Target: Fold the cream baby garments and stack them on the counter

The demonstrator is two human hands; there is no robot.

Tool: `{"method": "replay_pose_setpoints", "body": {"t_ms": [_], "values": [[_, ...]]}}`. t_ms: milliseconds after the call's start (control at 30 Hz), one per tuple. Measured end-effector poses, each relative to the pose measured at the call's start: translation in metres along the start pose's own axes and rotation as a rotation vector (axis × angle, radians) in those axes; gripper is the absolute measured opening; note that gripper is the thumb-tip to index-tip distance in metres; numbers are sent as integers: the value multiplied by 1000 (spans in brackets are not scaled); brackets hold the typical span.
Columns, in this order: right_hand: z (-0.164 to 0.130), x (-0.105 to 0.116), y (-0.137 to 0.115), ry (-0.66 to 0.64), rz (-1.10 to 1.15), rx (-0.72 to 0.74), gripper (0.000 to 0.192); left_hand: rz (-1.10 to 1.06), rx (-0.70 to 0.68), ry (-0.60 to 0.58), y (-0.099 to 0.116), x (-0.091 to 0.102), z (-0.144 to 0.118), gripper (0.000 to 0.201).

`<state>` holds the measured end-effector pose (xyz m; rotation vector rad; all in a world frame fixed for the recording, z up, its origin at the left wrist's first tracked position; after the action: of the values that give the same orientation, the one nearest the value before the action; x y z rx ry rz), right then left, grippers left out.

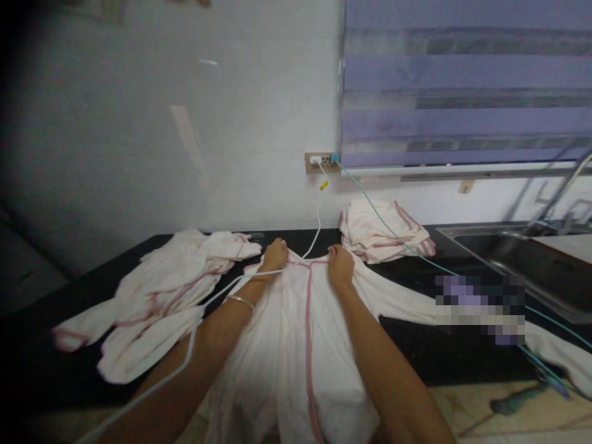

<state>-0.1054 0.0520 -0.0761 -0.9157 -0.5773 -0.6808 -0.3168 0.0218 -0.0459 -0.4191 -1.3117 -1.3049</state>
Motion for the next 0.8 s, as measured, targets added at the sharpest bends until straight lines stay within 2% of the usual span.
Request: {"method": "replay_pose_setpoints", "body": {"t_ms": [100, 167, 233, 333, 467, 567, 667, 800], "values": [[2, -5, 0, -11, 59, 53, 41, 70, 14, 30, 9, -24, -27, 59], [5, -9, 1, -18, 19, 45, 38, 150, -95, 33, 12, -33, -53, 62], [6, -11, 5, -59, -52, 79, 35, 212, -205, 6, 10, -36, -78, 60], [6, -10, 12, -185, -129, 206, 33, 242, -265, -74, -8, -27, -102, 64], [3, -2, 20, -299, -146, 345, 31, 264, -397, -156, -44, -7, -102, 66], [0, 2, 20, -353, -146, 460, 34, 268, -420, -171, -65, 1, -92, 66], [-2, 0, 20, -402, -160, 525, 41, 254, -447, -182, -77, 2, -85, 64], [-7, -8, 25, -443, -233, 511, 53, 223, -451, -112, -86, 4, -77, 49]]}}
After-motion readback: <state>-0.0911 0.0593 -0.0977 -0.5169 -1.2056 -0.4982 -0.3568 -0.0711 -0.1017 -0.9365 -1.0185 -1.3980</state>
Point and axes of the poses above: each hand's wrist, its own z-axis towards the middle knuckle, its own x-axis out of the back of the hand, y = z × x, the point moved 2 cm from there along z, towards the middle knuckle, and after that the axes turned 8 degrees about x, right-handed, at the moved point
